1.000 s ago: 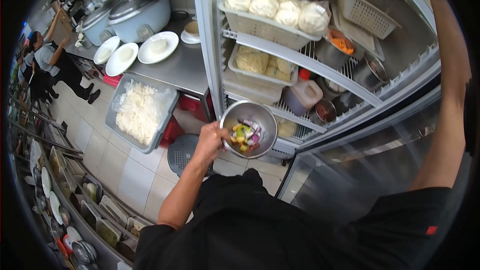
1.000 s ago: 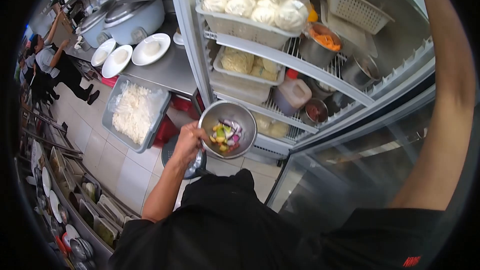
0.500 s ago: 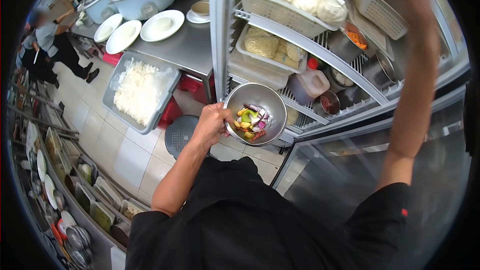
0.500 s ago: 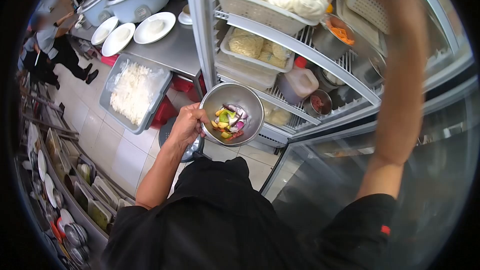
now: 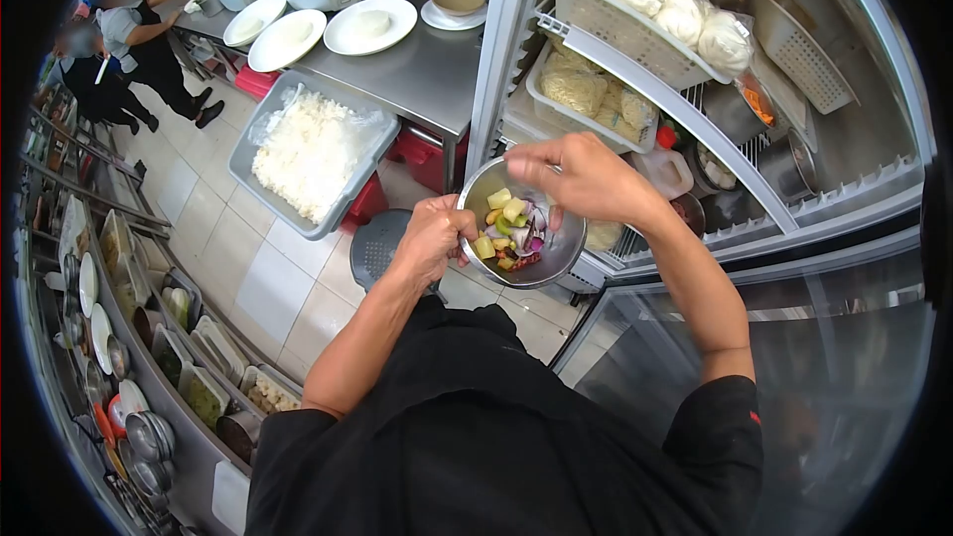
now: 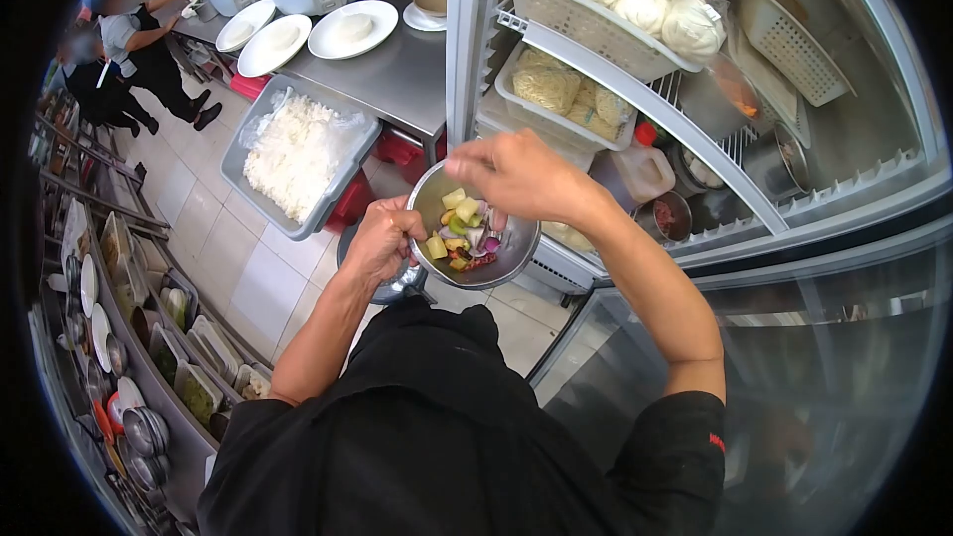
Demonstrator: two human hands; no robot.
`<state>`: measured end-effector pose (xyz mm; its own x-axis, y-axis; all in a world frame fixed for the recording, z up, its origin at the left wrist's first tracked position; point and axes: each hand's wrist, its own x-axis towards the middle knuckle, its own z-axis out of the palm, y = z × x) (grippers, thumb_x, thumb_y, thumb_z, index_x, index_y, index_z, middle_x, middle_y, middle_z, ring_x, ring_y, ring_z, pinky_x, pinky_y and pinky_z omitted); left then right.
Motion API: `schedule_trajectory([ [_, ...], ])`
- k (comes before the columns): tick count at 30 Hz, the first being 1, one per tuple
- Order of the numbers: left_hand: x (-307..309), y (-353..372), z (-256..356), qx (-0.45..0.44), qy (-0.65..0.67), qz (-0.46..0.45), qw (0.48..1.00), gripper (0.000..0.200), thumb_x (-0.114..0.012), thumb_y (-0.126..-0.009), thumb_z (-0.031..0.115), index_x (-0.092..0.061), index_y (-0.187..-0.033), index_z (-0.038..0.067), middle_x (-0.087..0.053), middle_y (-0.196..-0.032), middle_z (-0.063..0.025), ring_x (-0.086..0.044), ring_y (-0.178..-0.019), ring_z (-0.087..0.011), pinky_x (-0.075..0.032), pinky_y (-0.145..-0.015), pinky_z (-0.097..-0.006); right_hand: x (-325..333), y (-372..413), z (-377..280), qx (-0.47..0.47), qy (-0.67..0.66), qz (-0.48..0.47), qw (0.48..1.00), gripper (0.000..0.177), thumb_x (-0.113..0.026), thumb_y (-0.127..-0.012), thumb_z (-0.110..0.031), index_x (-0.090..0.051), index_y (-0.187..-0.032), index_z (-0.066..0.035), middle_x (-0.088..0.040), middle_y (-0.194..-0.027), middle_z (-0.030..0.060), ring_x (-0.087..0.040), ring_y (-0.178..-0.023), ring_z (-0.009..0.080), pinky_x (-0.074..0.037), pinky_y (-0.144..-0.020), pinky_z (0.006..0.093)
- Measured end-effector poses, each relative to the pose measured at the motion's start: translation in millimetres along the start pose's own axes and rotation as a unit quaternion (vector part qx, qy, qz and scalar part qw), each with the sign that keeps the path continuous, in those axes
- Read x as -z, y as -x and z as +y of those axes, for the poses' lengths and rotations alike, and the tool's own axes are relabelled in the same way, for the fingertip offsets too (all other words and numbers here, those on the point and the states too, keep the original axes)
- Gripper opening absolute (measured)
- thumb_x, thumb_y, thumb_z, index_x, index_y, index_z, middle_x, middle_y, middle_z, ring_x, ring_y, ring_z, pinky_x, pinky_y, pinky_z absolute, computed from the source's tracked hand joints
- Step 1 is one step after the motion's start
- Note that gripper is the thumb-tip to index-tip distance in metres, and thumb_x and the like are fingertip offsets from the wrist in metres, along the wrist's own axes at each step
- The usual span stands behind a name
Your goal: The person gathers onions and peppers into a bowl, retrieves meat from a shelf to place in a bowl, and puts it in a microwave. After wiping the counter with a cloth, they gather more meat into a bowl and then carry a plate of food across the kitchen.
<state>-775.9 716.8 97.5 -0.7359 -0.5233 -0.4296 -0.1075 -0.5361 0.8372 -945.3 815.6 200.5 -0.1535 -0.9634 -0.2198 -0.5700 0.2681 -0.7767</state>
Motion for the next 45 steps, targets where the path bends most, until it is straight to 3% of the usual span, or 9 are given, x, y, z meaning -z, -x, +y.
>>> schedule_trajectory([
  [6, 6.7, 0.2, 3.3, -0.005, 0.007, 0.005, 1.0, 0.008, -0.055, -0.058, -0.001, -0.053, -0.066, -0.001, -0.048, -0.053, -0.005, -0.041, -0.036, -0.0136, -0.035, -0.035, -0.0267, 1.3, -13.0, 1.6, -0.048, -0.11, 0.067, 0.99, 0.035, -0.048, -0.091, -0.032, -0.057, -0.076, -0.002, -0.053, -0.059, 0.0028, -0.047, -0.044, 0.0104, -0.04, -0.043, 0.025],
  [10, 9.5, -1.1, 2.9, -0.013, 0.013, -0.001, 1.0, 0.008, -0.055, -0.058, -0.001, -0.054, -0.066, 0.0, -0.048, -0.053, -0.0047, -0.041, -0.036, -0.0133, -0.035, -0.035, -0.0265, 5.5, -14.8, -2.8, -0.072, -0.143, 0.098, 0.982, 0.038, -0.047, -0.091, -0.036, -0.056, -0.079, -0.002, -0.048, -0.057, 0.0005, -0.044, -0.045, 0.0103, -0.035, -0.04, 0.0233],
  [13, 10.1, -1.4, 3.2, -0.004, 0.022, 0.0, 1.0, 0.008, -0.055, -0.059, -0.001, -0.054, -0.067, 0.001, -0.048, -0.053, -0.0045, -0.042, -0.037, -0.013, -0.036, -0.036, -0.0264, 12.7, -14.6, 1.8, -0.093, -0.29, 0.056, 0.951, 0.037, -0.044, -0.092, -0.036, -0.053, -0.083, -0.001, -0.048, -0.063, 0.0004, -0.044, -0.046, 0.0087, -0.035, -0.04, 0.0208],
  [15, 9.7, -0.8, 5.3, -0.009, 0.014, 0.006, 1.0, 0.009, -0.055, -0.059, -0.002, -0.054, -0.067, 0.002, -0.049, -0.054, -0.0044, -0.043, -0.038, -0.0128, -0.036, -0.037, -0.0264, 12.6, -15.9, 12.9, -0.122, -0.456, -0.013, 0.882, 0.031, -0.044, -0.091, -0.03, -0.054, -0.089, -0.001, -0.053, -0.073, 0.0049, -0.05, -0.056, 0.0118, -0.039, -0.04, 0.0222],
  [21, 14.4, -5.0, 1.0, -0.011, 0.026, -0.011, 1.0, 0.009, -0.054, -0.06, -0.001, -0.055, -0.068, 0.001, -0.049, -0.055, -0.0041, -0.042, -0.038, -0.0127, -0.036, -0.037, -0.0265, 13.4, -11.9, 27.4, -0.072, -0.55, -0.053, 0.831, 0.027, -0.046, -0.082, -0.013, -0.051, -0.104, 0.001, -0.057, -0.094, 0.0132, -0.056, -0.076, 0.0179, -0.049, -0.058, 0.0263],
  [32, 6.1, -3.6, 6.9, -0.012, 0.011, -0.001, 1.0, 0.01, -0.053, -0.061, -0.003, -0.056, -0.069, 0.0, -0.05, -0.055, -0.0037, -0.04, -0.037, -0.011, -0.034, -0.035, -0.0252, 22.4, 2.1, 21.8, 0.037, -0.584, -0.077, 0.807, 0.045, -0.047, -0.067, 0.01, -0.049, -0.11, 0.0, -0.052, -0.113, 0.018, -0.055, -0.099, 0.0236, -0.047, -0.08, 0.0305],
  [38, 3.7, -3.5, 4.0, -0.012, 0.022, -0.018, 1.0, 0.011, -0.053, -0.061, -0.003, -0.057, -0.07, 0.0, -0.05, -0.054, -0.0028, -0.041, -0.037, -0.0103, -0.034, -0.036, -0.0244, 3.4, 13.8, 11.3, 0.102, -0.38, -0.079, 0.916, 0.04, -0.059, -0.078, -0.001, -0.049, -0.117, -0.001, -0.049, -0.124, 0.014, -0.048, -0.117, 0.0213, -0.04, -0.095, 0.0319],
  [41, 10.0, -2.8, -3.0, -0.013, 0.025, -0.009, 1.0, 0.013, -0.053, -0.061, -0.003, -0.058, -0.073, 0.0, -0.054, -0.056, -0.004, -0.044, -0.038, -0.0098, -0.036, -0.036, -0.0232, -4.7, 14.2, 25.3, 0.185, -0.16, 0.215, 0.945, 0.036, -0.063, -0.082, -0.011, -0.052, -0.115, -0.002, -0.054, -0.121, 0.0102, -0.05, -0.114, 0.0183, -0.04, -0.095, 0.0325],
  [45, 38.2, 0.7, -34.2, -0.069, 0.035, 0.073, 0.994, 0.012, -0.052, -0.062, -0.003, -0.058, -0.072, 0.001, -0.055, -0.059, -0.0025, -0.044, -0.041, -0.0084, -0.035, -0.037, -0.0225, -47.7, 12.1, 154.7, 0.083, -0.34, 0.413, 0.841, 0.024, -0.058, -0.087, -0.017, -0.055, -0.106, -0.002, -0.06, -0.093, 0.0067, -0.056, -0.087, 0.0133, -0.046, -0.078, 0.0277],
])
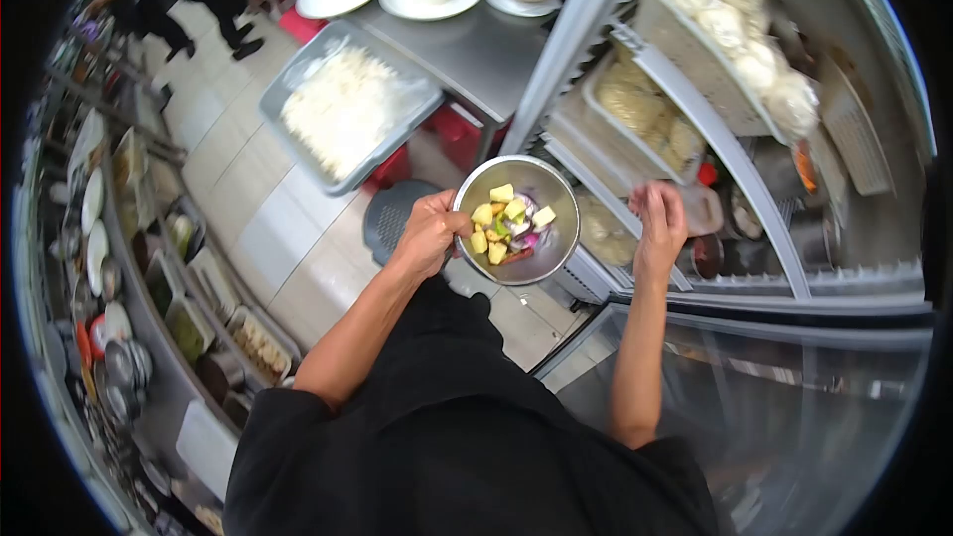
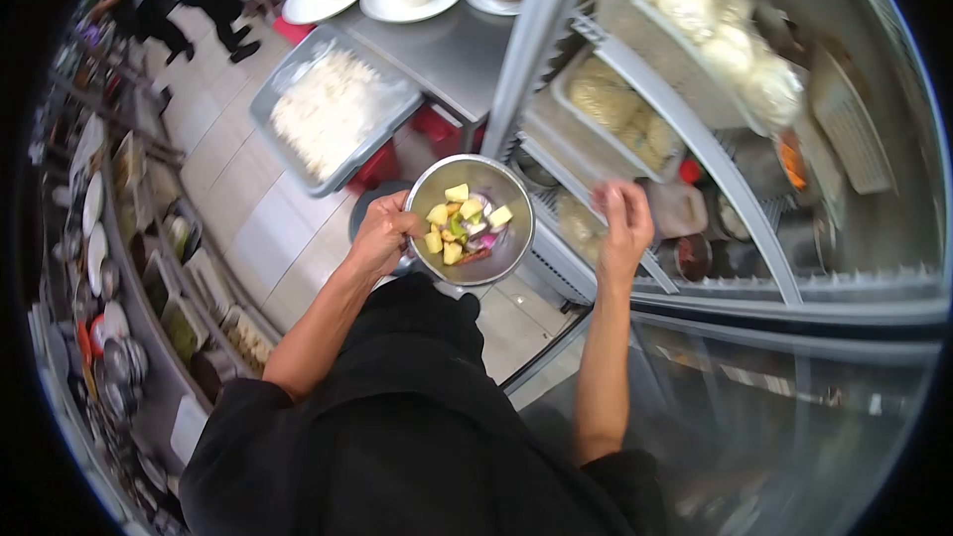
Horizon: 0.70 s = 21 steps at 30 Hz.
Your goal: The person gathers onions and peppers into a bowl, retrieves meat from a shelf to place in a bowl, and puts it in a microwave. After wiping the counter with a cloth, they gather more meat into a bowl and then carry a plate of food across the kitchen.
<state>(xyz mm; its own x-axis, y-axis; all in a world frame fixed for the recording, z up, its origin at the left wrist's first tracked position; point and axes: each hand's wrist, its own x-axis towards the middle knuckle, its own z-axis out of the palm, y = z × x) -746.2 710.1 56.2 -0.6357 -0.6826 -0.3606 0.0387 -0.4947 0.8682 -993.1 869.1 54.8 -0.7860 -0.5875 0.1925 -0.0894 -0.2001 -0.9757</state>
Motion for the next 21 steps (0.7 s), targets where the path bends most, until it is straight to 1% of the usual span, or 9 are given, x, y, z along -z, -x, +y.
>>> schedule_trajectory([
  [2, 27.2, 1.6, -15.2, -0.016, 0.014, 0.037, 0.999, 0.011, -0.052, -0.062, -0.003, -0.057, -0.071, 0.001, -0.054, -0.059, -0.0022, -0.044, -0.042, -0.0079, -0.035, -0.038, -0.0219, 19.7, 57.3, 94.4, -0.127, 0.005, 0.195, 0.973, 0.021, -0.056, -0.089, -0.018, -0.056, -0.103, -0.002, -0.059, -0.085, 0.005, -0.056, -0.082, 0.0123, -0.046, -0.074, 0.0247],
  [3, 40.9, 6.0, -17.8, -0.036, 0.028, 0.05, 0.998, 0.01, -0.052, -0.062, -0.003, -0.057, -0.069, 0.002, -0.054, -0.06, -0.0019, -0.044, -0.044, -0.0073, -0.034, -0.038, -0.0212, 38.3, 107.0, 146.2, -0.222, 0.103, 0.214, 0.946, 0.022, -0.056, -0.089, -0.021, -0.055, -0.102, -0.004, -0.058, -0.084, 0.0041, -0.055, -0.075, 0.0126, -0.046, -0.068, 0.0248],
  [4, 52.4, 12.5, -16.2, -0.03, 0.025, 0.069, 0.997, 0.011, -0.052, -0.061, -0.003, -0.056, -0.07, 0.003, -0.054, -0.06, -0.0016, -0.043, -0.045, -0.0074, -0.034, -0.04, -0.0209, 72.9, 184.1, 242.9, -0.252, 0.125, 0.25, 0.927, 0.023, -0.054, -0.09, -0.025, -0.055, -0.101, -0.005, -0.057, -0.08, 0.0022, -0.053, -0.066, 0.0121, -0.044, -0.059, 0.026],
  [5, 67.0, 18.2, -15.0, -0.035, 0.023, 0.078, 0.996, 0.011, -0.052, -0.061, -0.003, -0.056, -0.07, 0.003, -0.054, -0.06, -0.0016, -0.043, -0.045, -0.0074, -0.034, -0.04, -0.0209, 78.6, 274.8, 279.9, -0.406, 0.012, 0.291, 0.866, 0.03, -0.051, -0.089, -0.037, -0.052, -0.101, -0.01, -0.056, -0.079, 0.0051, -0.053, -0.073, 0.0183, -0.044, -0.067, 0.0333],
  [6, 83.8, 23.6, -15.7, -0.033, 0.027, 0.092, 0.995, 0.012, -0.052, -0.061, -0.003, -0.056, -0.071, 0.003, -0.054, -0.06, -0.0015, -0.043, -0.045, -0.0076, -0.034, -0.04, -0.0211, 74.7, 337.7, 282.7, -0.513, -0.016, 0.292, 0.807, 0.03, -0.051, -0.089, -0.037, -0.052, -0.101, -0.01, -0.056, -0.079, 0.0051, -0.053, -0.073, 0.0183, -0.044, -0.067, 0.0333],
  [8, 115.9, 38.5, -13.7, -0.037, 0.056, 0.132, 0.989, 0.014, -0.052, -0.06, -0.002, -0.055, -0.072, 0.005, -0.054, -0.06, -0.0017, -0.042, -0.043, -0.0082, -0.034, -0.039, -0.0216, 57.1, 420.6, 277.0, -0.614, -0.037, 0.293, 0.732, 0.029, -0.051, -0.089, -0.036, -0.052, -0.1, -0.009, -0.056, -0.079, 0.0051, -0.053, -0.072, 0.0185, -0.044, -0.067, 0.0334],
  [9, 134.2, 47.3, -11.2, -0.046, 0.06, 0.151, 0.986, 0.014, -0.052, -0.06, -0.002, -0.055, -0.072, 0.005, -0.054, -0.06, -0.0017, -0.042, -0.043, -0.0082, -0.034, -0.039, -0.0216, 46.4, 441.1, 267.7, -0.637, -0.036, 0.28, 0.717, 0.029, -0.051, -0.089, -0.036, -0.052, -0.1, -0.009, -0.056, -0.079, 0.0051, -0.053, -0.072, 0.0185, -0.044, -0.067, 0.0334],
  [11, 173.9, 66.4, -7.5, -0.05, 0.095, 0.178, 0.978, 0.013, -0.052, -0.06, -0.002, -0.054, -0.07, 0.006, -0.053, -0.059, -0.0016, -0.041, -0.042, -0.0081, -0.034, -0.039, -0.0219, 25.9, 451.6, 255.7, -0.644, -0.022, 0.251, 0.723, 0.029, -0.051, -0.088, -0.035, -0.052, -0.1, -0.009, -0.056, -0.079, 0.0051, -0.053, -0.072, 0.0186, -0.044, -0.066, 0.0334],
  [21, 360.5, 173.7, 11.4, -0.152, 0.161, 0.306, 0.926, 0.011, -0.054, -0.059, -0.003, -0.052, -0.068, 0.003, -0.053, -0.058, -0.004, -0.043, -0.039, -0.0107, -0.036, -0.035, -0.0234, -127.1, 354.5, 218.0, -0.536, 0.088, 0.033, 0.839, 0.026, -0.051, -0.088, -0.032, -0.053, -0.099, -0.008, -0.057, -0.079, 0.0051, -0.054, -0.071, 0.0192, -0.045, -0.064, 0.0337],
])
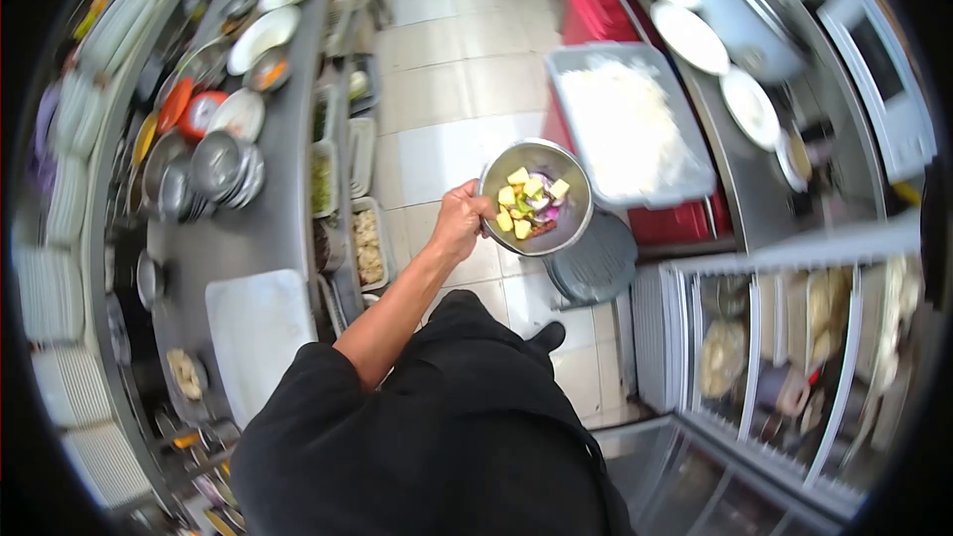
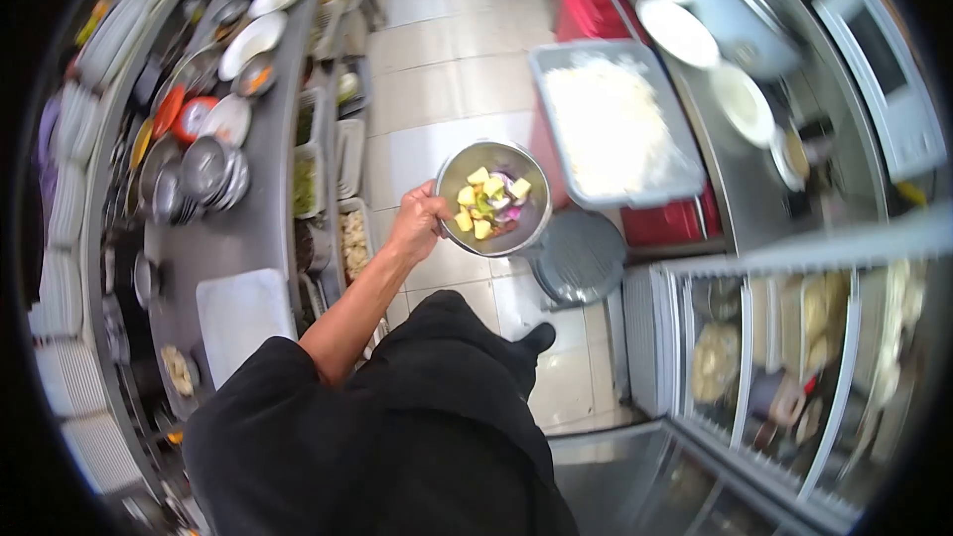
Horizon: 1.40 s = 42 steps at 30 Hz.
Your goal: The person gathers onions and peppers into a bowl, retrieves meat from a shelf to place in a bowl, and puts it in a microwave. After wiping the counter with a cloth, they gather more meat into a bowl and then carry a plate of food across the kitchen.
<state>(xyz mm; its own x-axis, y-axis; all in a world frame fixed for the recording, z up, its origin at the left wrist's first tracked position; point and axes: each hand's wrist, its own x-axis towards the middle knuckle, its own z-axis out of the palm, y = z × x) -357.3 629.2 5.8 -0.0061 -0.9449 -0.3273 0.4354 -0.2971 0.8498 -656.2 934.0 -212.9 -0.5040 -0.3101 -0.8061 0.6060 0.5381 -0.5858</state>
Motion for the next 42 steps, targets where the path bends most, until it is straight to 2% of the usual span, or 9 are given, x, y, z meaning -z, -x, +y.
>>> schedule_trajectory([
  [12, 184.5, 85.1, 77.7, -0.079, 0.096, 0.297, 0.947, 0.018, -0.054, -0.059, -0.001, -0.053, -0.077, 0.002, -0.048, -0.062, -0.003, -0.045, -0.046, -0.013, -0.037, -0.04, -0.0267, -208.5, -11.2, -73.3, 0.04, 0.253, -0.194, 0.947, 0.024, -0.051, -0.088, -0.028, -0.054, -0.097, -0.007, -0.057, -0.079, 0.0051, -0.054, -0.069, 0.0199, -0.046, -0.061, 0.034],
  [21, 302.9, 190.5, 79.0, -0.218, 0.199, 0.635, 0.714, 0.017, -0.05, -0.062, -0.001, -0.048, -0.078, 0.004, -0.048, -0.061, -0.006, -0.045, -0.045, -0.017, -0.035, -0.036, -0.0304, -293.0, -7.6, -86.4, 0.024, 0.342, -0.241, 0.908, 0.022, -0.051, -0.087, -0.025, -0.055, -0.096, -0.006, -0.058, -0.08, 0.0052, -0.055, -0.068, 0.0204, -0.046, -0.059, 0.0342],
  [29, 334.1, 211.0, 66.2, -0.295, 0.312, 0.733, 0.528, 0.004, -0.051, -0.071, 0.002, -0.048, -0.068, 0.001, -0.044, -0.055, -0.0082, -0.043, -0.043, -0.0207, -0.039, -0.041, -0.0347, -346.4, -39.9, -111.8, -0.034, 0.375, -0.244, 0.894, 0.02, -0.051, -0.087, -0.023, -0.056, -0.095, -0.005, -0.058, -0.08, 0.0052, -0.055, -0.067, 0.0208, -0.047, -0.058, 0.0344],
  [32, 335.0, 208.0, 45.2, -0.3, 0.342, 0.73, 0.51, 0.006, -0.051, -0.071, 0.004, -0.046, -0.068, 0.007, -0.041, -0.059, -0.0035, -0.039, -0.05, -0.0179, -0.039, -0.05, -0.0342, -387.3, -50.0, -135.2, -0.036, 0.379, -0.259, 0.887, 0.02, -0.052, -0.087, -0.022, -0.056, -0.094, -0.004, -0.058, -0.08, 0.0052, -0.055, -0.066, 0.021, -0.047, -0.057, 0.0345],
  [34, 330.8, 211.9, 28.8, -0.311, 0.327, 0.702, 0.551, 0.009, -0.054, -0.071, 0.009, -0.045, -0.068, 0.008, -0.041, -0.058, -0.0034, -0.043, -0.052, -0.0192, -0.041, -0.054, -0.0355, -427.7, -52.9, -151.8, -0.019, 0.383, -0.286, 0.878, 0.019, -0.052, -0.087, -0.021, -0.056, -0.094, -0.004, -0.058, -0.08, 0.0052, -0.055, -0.066, 0.0211, -0.047, -0.057, 0.0346],
  [36, 311.1, 215.4, 41.3, -0.18, 0.345, 0.677, 0.624, 0.013, -0.055, -0.073, 0.017, -0.048, -0.07, 0.007, -0.045, -0.06, -0.006, -0.051, -0.059, -0.0215, -0.043, -0.058, -0.0368, -481.3, -53.6, -164.3, 0.037, 0.409, -0.369, 0.834, 0.02, -0.053, -0.086, -0.02, -0.056, -0.098, -0.004, -0.059, -0.084, 0.0071, -0.057, -0.07, 0.0214, -0.047, -0.059, 0.0337],
  [38, 287.3, 218.1, 69.3, 0.007, 0.233, 0.792, 0.564, 0.028, -0.059, -0.075, 0.029, -0.053, -0.074, 0.001, -0.053, -0.064, -0.0113, -0.058, -0.064, -0.0254, -0.048, -0.058, -0.0376, -536.9, -42.6, -175.3, 0.065, 0.455, -0.384, 0.801, 0.022, -0.054, -0.085, -0.02, -0.055, -0.1, -0.004, -0.06, -0.087, 0.0078, -0.057, -0.07, 0.0204, -0.047, -0.058, 0.033],
  [40, 316.5, 236.6, 28.6, 0.132, -0.124, 0.916, 0.357, 0.032, -0.062, -0.076, 0.031, -0.055, -0.078, 0.0, -0.058, -0.069, -0.012, -0.06, -0.07, -0.0259, -0.048, -0.065, -0.0357, -581.5, -17.7, -174.2, 0.104, 0.468, -0.384, 0.789, 0.019, -0.056, -0.085, -0.018, -0.056, -0.098, -0.005, -0.061, -0.089, 0.0085, -0.059, -0.073, 0.0184, -0.048, -0.056, 0.0314],
  [42, 319.5, 245.8, 36.4, 0.0, -0.23, 0.93, 0.286, 0.032, -0.064, -0.077, 0.029, -0.054, -0.079, -0.001, -0.059, -0.071, -0.0105, -0.058, -0.067, -0.0245, -0.046, -0.067, -0.0351, -617.6, -27.2, -164.1, 0.145, 0.484, -0.406, 0.762, 0.019, -0.054, -0.086, -0.018, -0.056, -0.1, -0.005, -0.062, -0.09, 0.0087, -0.059, -0.07, 0.0174, -0.047, -0.054, 0.0286],
])
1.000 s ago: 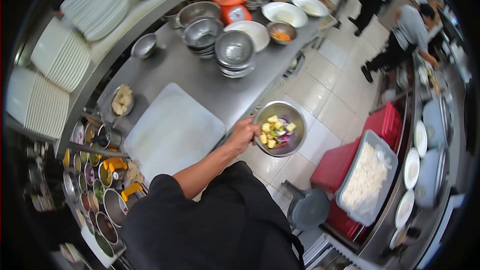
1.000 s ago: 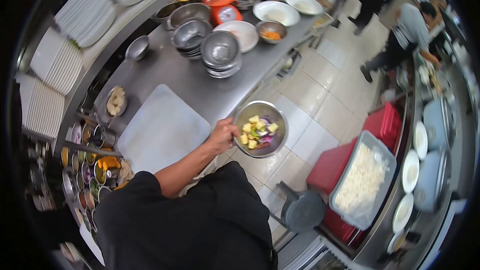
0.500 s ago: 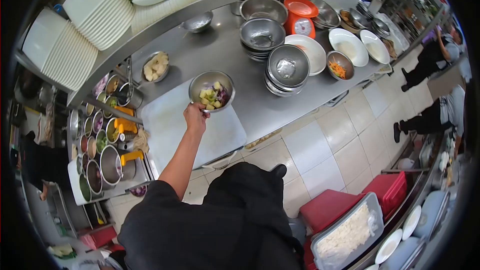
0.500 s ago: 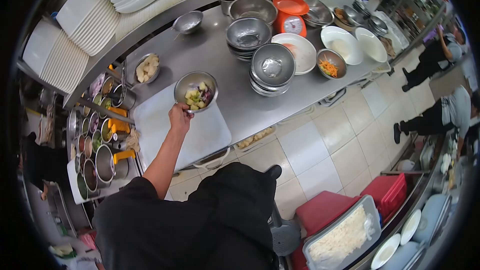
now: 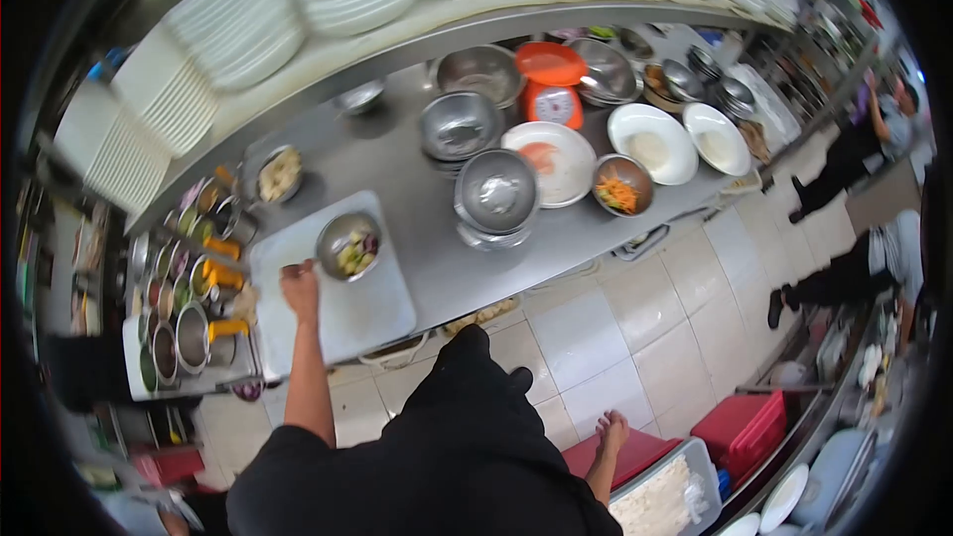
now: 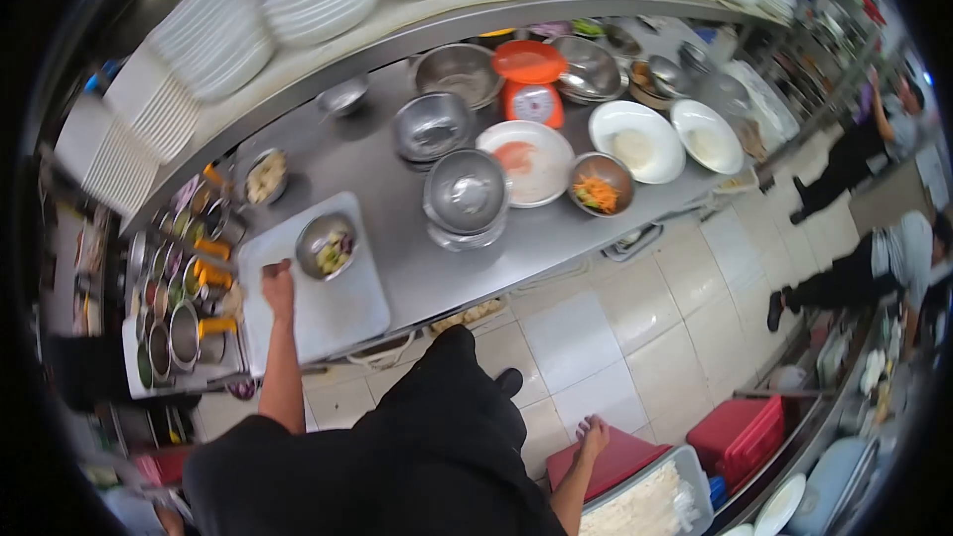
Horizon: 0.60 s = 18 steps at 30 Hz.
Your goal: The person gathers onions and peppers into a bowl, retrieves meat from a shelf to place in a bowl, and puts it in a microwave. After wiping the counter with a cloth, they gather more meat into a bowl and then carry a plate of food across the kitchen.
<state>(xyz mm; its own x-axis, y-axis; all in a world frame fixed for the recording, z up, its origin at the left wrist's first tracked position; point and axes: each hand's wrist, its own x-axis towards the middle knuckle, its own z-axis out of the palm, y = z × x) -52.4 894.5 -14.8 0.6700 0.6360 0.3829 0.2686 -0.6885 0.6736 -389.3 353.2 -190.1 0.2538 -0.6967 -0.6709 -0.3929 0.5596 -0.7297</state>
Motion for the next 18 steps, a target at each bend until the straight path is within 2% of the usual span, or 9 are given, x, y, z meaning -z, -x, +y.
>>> schedule_trajectory([
  [2, -9.8, -21.3, 26.3, 0.011, 0.056, 0.027, 0.998, 0.026, -0.065, -0.077, 0.025, -0.056, -0.079, 0.001, -0.059, -0.071, -0.0085, -0.057, -0.064, -0.0221, -0.044, -0.063, -0.0347, -19.0, -17.4, -17.1, 0.01, 0.037, -0.002, 0.999, 0.019, -0.055, -0.086, -0.017, -0.055, -0.101, -0.005, -0.063, -0.089, 0.0086, -0.06, -0.07, 0.0164, -0.047, -0.054, 0.0267],
  [6, -73.2, -80.6, 82.6, 0.113, 0.286, -0.135, 0.942, 0.028, -0.063, -0.078, 0.029, -0.052, -0.088, 0.005, -0.058, -0.079, -0.0076, -0.056, -0.068, -0.0211, -0.043, -0.057, -0.0321, -63.0, -34.6, -45.2, 0.01, 0.069, -0.02, 0.997, 0.017, -0.053, -0.087, -0.016, -0.055, -0.1, -0.005, -0.064, -0.086, 0.0091, -0.06, -0.067, 0.0168, -0.047, -0.054, 0.0275],
  [8, -114.3, -121.4, 101.7, 0.312, 0.396, -0.289, 0.814, 0.041, -0.061, -0.078, 0.035, -0.046, -0.1, 0.004, -0.055, -0.091, -0.0129, -0.057, -0.074, -0.0251, -0.044, -0.059, -0.034, -76.0, -37.4, -48.9, 0.026, 0.137, -0.067, 0.988, 0.015, -0.053, -0.086, -0.015, -0.057, -0.097, -0.005, -0.064, -0.085, 0.008, -0.06, -0.065, 0.0154, -0.047, -0.053, 0.0272],
  [9, -146.2, -146.3, 92.9, 0.329, 0.397, -0.322, 0.794, 0.063, -0.061, -0.077, 0.041, -0.037, -0.119, 0.001, -0.051, -0.101, -0.0171, -0.057, -0.078, -0.0297, -0.046, -0.064, -0.0387, -82.7, -35.2, -52.8, 0.025, 0.15, -0.056, 0.987, 0.013, -0.054, -0.085, -0.013, -0.058, -0.094, -0.005, -0.064, -0.083, 0.0075, -0.06, -0.064, 0.0147, -0.047, -0.052, 0.027],
  [10, -166.1, -161.0, 99.8, 0.326, 0.39, -0.339, 0.792, 0.063, -0.061, -0.077, 0.041, -0.037, -0.119, 0.001, -0.051, -0.101, -0.0171, -0.057, -0.078, -0.0297, -0.046, -0.064, -0.0387, -86.2, -32.7, -56.6, 0.032, 0.169, -0.053, 0.984, 0.013, -0.055, -0.084, -0.012, -0.059, -0.093, -0.004, -0.064, -0.081, 0.0069, -0.06, -0.063, 0.0151, -0.047, -0.052, 0.0269],
  [13, -223.5, -204.0, 124.6, 0.469, 0.418, -0.298, 0.719, 0.063, -0.041, -0.091, 0.037, -0.018, -0.141, 0.006, -0.046, -0.12, -0.0215, -0.053, -0.1, -0.0374, -0.046, -0.083, -0.0461, -82.4, -31.5, -54.1, 0.068, 0.237, -0.037, 0.969, 0.015, -0.058, -0.082, -0.014, -0.062, -0.091, -0.003, -0.065, -0.079, 0.0068, -0.062, -0.065, 0.0142, -0.048, -0.053, 0.0267],
  [14, -250.5, -223.0, 108.6, 0.49, 0.457, -0.29, 0.683, 0.057, -0.037, -0.093, 0.034, -0.022, -0.14, 0.006, -0.044, -0.126, -0.0192, -0.052, -0.105, -0.037, -0.044, -0.087, -0.0447, -84.1, -18.0, -64.7, 0.064, 0.267, -0.013, 0.961, 0.015, -0.059, -0.081, -0.014, -0.063, -0.089, -0.001, -0.065, -0.077, 0.0073, -0.062, -0.063, 0.0138, -0.049, -0.052, 0.0269],
  [17, -307.3, -263.7, 95.9, 0.523, 0.481, -0.236, 0.663, 0.086, -0.057, -0.08, 0.049, -0.018, -0.137, -0.002, -0.044, -0.126, -0.0232, -0.053, -0.107, -0.0371, -0.046, -0.09, -0.0451, -61.8, -10.1, -50.8, 0.018, 0.323, 0.042, 0.945, 0.019, -0.061, -0.078, -0.016, -0.065, -0.087, 0.0, -0.066, -0.075, 0.0094, -0.063, -0.062, 0.0151, -0.051, -0.055, 0.0285],
  [18, -323.4, -274.4, 89.5, 0.539, 0.489, -0.217, 0.651, 0.079, -0.056, -0.08, 0.046, -0.021, -0.133, -0.002, -0.045, -0.123, -0.0226, -0.053, -0.104, -0.0363, -0.047, -0.087, -0.0441, -57.3, -0.5, -53.8, -0.004, 0.336, 0.051, 0.94, 0.023, -0.062, -0.075, -0.018, -0.066, -0.088, 0.001, -0.067, -0.076, 0.0108, -0.064, -0.063, 0.0164, -0.052, -0.06, 0.0296],
])
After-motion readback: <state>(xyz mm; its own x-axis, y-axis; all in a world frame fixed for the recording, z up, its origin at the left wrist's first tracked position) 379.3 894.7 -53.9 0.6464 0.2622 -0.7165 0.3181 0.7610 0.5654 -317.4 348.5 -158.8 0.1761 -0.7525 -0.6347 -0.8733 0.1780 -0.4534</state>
